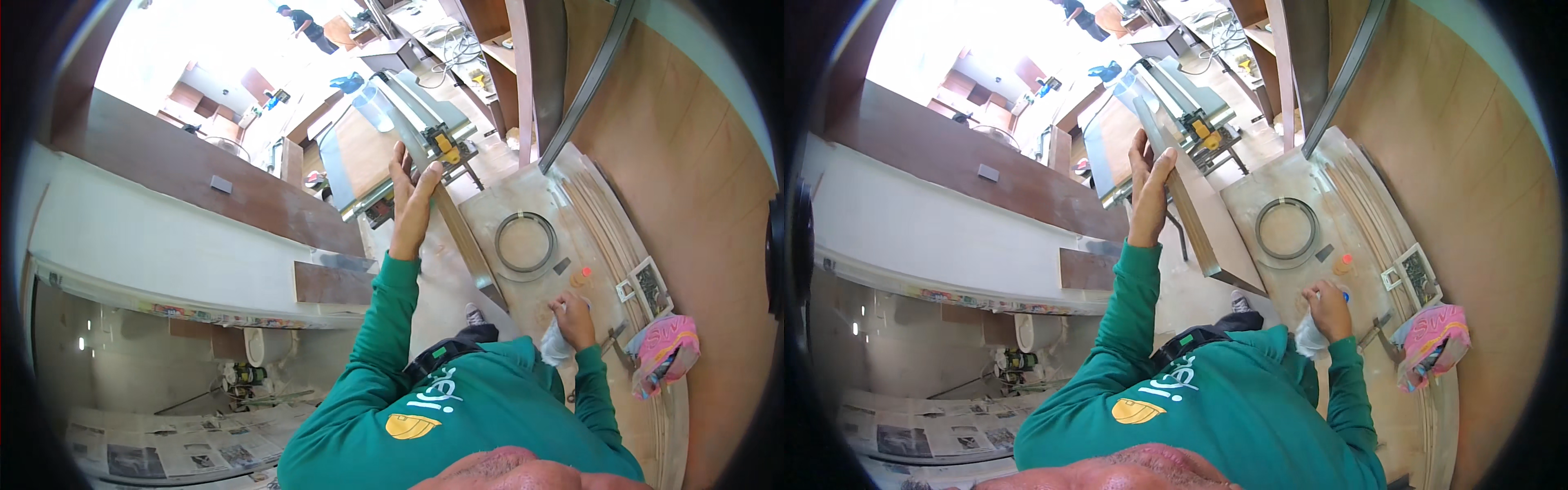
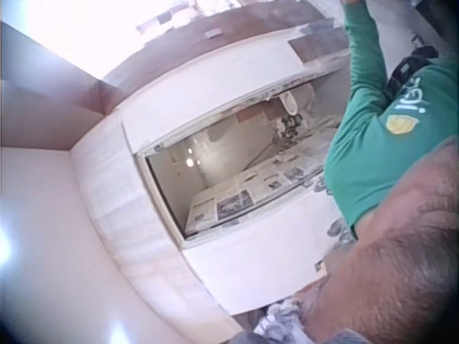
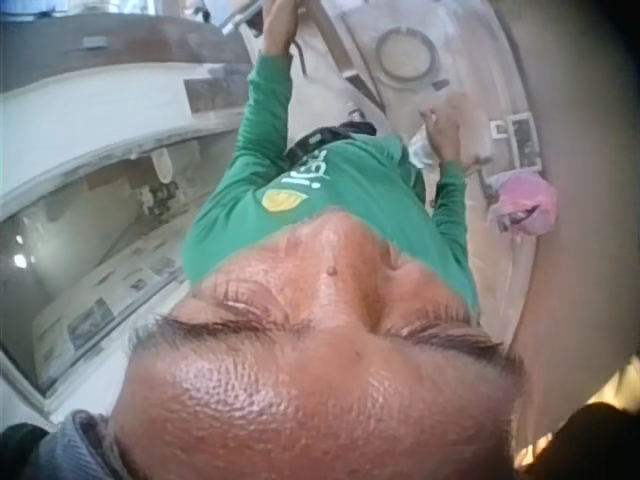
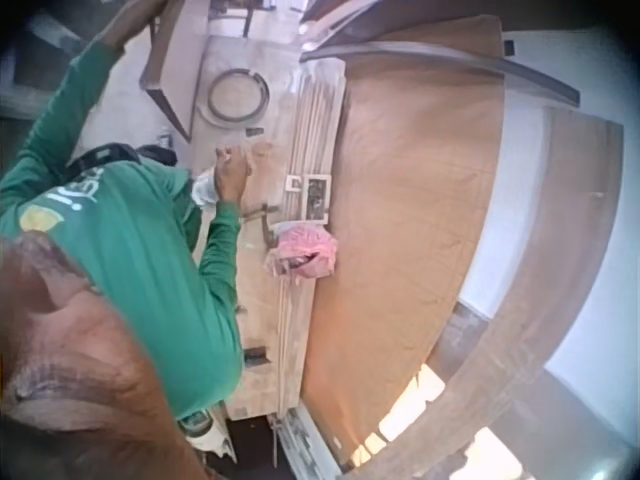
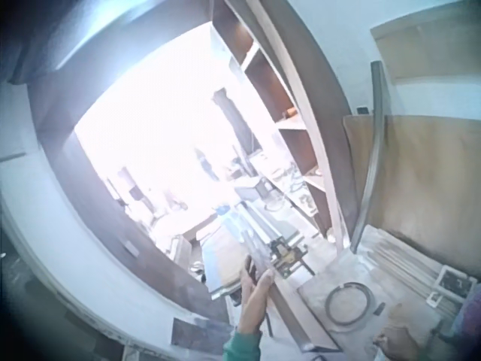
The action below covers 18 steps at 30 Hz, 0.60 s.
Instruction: The person applies a finish to a wooden board using a cloth, wiping the surface and edges repeatedly. They then use a hand plane to smooth the board's edge and continue wiping the surface with the cloth.
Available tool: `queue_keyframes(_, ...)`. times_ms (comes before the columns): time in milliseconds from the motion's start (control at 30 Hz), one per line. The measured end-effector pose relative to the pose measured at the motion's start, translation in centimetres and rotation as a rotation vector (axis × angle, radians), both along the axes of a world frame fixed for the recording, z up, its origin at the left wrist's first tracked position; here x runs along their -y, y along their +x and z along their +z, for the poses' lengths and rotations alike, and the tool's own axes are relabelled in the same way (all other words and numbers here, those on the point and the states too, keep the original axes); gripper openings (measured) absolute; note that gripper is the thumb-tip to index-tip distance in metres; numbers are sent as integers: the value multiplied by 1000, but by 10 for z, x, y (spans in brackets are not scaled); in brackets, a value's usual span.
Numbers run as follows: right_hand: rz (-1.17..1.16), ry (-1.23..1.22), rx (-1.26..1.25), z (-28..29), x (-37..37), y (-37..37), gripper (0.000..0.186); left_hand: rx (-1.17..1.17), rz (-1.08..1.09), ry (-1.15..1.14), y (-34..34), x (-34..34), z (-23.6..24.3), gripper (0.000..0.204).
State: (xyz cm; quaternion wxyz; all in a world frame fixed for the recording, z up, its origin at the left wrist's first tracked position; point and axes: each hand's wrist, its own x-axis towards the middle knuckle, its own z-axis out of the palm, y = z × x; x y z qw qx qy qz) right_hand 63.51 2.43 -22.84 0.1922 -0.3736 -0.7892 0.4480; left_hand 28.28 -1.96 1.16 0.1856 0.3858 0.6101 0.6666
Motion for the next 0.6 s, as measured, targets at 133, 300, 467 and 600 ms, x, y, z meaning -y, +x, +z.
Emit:
queue_keyframes(133, 96, 12, 319, -71, 16, 6, 24, 45, 30, -79, -52, -23, -2, 97)
queue_keyframes(300, 268, -140, 523, -128, 39, 18, 31, 212, 37, -78, -121, -56, -4, 88)
queue_keyframes(467, 270, -230, 543, -187, 58, 38, 43, 186, 57, -93, -92, -89, 31, 24)
queue_keyframes(600, 206, -286, 603, -158, 69, 47, 41, 259, 61, -64, -163, -67, -7, 35)
